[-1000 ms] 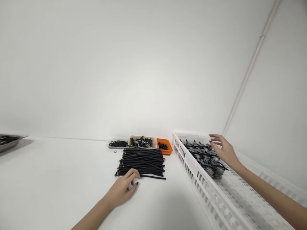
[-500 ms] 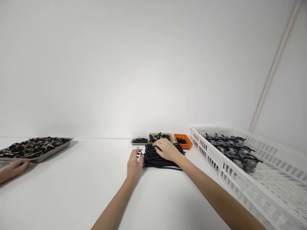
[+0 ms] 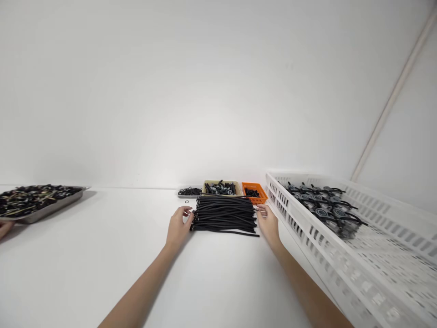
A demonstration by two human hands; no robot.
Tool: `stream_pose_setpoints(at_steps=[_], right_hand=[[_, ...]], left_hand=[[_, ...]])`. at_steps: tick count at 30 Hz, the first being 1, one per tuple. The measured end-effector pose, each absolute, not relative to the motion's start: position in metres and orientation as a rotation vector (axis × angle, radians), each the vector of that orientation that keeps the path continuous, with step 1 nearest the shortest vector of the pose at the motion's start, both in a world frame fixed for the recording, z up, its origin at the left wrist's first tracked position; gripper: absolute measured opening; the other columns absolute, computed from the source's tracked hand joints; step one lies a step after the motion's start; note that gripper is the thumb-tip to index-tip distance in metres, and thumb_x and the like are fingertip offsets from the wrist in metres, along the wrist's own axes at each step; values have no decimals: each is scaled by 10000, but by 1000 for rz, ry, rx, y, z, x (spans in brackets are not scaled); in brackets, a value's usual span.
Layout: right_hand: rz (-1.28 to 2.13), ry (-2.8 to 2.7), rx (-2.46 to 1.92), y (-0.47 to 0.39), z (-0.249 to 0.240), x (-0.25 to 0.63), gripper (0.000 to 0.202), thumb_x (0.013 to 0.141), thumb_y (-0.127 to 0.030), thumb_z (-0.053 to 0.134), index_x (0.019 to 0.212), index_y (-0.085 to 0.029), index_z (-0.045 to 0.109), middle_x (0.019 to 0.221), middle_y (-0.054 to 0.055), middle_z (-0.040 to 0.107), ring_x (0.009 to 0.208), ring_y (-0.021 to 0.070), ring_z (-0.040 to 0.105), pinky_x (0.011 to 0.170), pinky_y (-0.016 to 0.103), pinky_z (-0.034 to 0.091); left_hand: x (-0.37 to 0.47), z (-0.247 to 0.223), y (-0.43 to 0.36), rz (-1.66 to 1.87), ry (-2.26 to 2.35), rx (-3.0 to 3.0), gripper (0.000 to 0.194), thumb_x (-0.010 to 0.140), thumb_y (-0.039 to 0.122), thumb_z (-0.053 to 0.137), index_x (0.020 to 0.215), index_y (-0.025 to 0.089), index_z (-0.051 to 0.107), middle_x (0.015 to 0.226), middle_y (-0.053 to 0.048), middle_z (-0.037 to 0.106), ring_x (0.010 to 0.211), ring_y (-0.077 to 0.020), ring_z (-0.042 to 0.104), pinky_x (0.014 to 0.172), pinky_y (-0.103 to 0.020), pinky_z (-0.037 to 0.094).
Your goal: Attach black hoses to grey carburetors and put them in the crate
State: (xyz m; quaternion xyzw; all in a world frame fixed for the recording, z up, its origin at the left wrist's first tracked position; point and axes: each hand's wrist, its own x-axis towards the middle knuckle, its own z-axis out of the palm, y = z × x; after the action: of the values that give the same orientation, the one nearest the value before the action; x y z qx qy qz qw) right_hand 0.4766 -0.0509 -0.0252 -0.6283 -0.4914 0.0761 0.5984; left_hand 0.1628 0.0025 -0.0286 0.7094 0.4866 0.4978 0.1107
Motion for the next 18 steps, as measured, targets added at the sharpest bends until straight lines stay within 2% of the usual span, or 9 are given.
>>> stream_pose_setpoints(at_steps=[8, 18], right_hand=[[158, -1200, -1411, -45, -35, 470, 190, 703, -268, 501, 840, -196, 612, 774, 52, 653, 656, 193, 598, 720, 371, 521], [213, -1224, -1398, -44, -38, 482, 193, 709, -246, 506, 852, -190, 623, 854, 65, 680, 713, 194, 625, 728, 359, 529]], left_hand=[[163, -27, 2, 1414, 1434, 2063, 269, 844, 393, 459, 968, 212, 615, 980, -52, 666, 823, -206, 611, 752, -337, 473], [164, -26, 1, 1317, 1385, 2126, 311, 836, 364, 440, 1042, 217, 619, 1078, -49, 672, 856, -209, 611, 796, -348, 476]])
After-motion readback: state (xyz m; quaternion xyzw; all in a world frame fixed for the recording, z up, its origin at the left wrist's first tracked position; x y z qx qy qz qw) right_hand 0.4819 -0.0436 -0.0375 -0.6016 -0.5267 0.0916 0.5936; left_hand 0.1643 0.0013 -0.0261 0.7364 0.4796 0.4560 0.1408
